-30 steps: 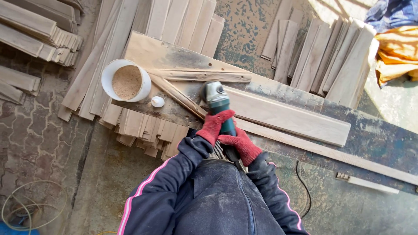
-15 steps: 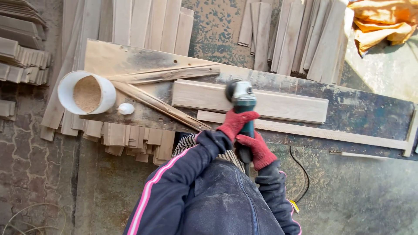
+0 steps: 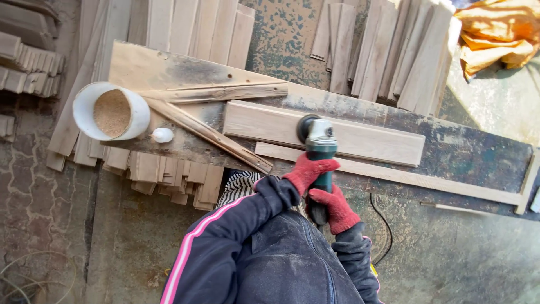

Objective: The recorder is sanding wooden planks using an electric angle grinder and manual sandpaper on a workbench.

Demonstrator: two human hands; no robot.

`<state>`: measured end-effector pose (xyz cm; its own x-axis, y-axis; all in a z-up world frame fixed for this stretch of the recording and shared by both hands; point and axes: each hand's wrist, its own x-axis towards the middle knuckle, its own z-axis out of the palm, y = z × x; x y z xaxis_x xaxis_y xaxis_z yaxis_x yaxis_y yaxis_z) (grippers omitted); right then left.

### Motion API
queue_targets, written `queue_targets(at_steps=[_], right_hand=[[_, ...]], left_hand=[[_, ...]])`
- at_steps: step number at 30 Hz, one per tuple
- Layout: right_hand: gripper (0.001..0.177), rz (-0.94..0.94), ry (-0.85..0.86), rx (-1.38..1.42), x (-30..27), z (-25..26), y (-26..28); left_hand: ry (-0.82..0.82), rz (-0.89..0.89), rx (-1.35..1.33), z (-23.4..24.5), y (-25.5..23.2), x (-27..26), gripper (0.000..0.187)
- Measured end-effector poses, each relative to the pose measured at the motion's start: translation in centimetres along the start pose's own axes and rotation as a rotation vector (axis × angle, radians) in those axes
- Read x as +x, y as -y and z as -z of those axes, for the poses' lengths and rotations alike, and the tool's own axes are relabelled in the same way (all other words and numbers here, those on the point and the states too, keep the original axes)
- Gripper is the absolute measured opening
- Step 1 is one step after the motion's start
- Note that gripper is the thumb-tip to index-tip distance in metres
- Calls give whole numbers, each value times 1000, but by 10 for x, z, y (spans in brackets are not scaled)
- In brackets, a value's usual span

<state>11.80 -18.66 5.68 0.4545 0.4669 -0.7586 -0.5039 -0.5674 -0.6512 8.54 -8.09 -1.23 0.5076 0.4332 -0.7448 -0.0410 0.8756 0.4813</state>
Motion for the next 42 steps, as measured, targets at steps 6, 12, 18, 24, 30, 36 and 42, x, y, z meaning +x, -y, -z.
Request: queue_targets(at_steps=[6, 12, 18, 24, 30, 36, 42], right_hand=[[44, -8, 244, -240, 19, -72, 5], [45, -44, 355, -256, 15, -122, 11], [52, -65, 305, -211, 10, -113, 9], [48, -75, 51, -94, -13, -48, -6], [37, -38, -89, 2, -35, -21, -10], [43, -23, -5, -84, -19, -41, -15], [49, -8, 223, -219, 4, -72, 0]], left_hand=[[-192, -105, -136, 80, -35, -27, 61], [-325, -103, -195, 130, -48, -39, 67], [-280, -141, -165, 120, -49, -46, 66], [-92, -78, -78, 60, -8, -21, 62], [31, 6, 134, 19, 16, -15, 66], [4, -16, -116, 56, 20, 12, 61], [-167, -107, -76, 100, -3, -15, 62]])
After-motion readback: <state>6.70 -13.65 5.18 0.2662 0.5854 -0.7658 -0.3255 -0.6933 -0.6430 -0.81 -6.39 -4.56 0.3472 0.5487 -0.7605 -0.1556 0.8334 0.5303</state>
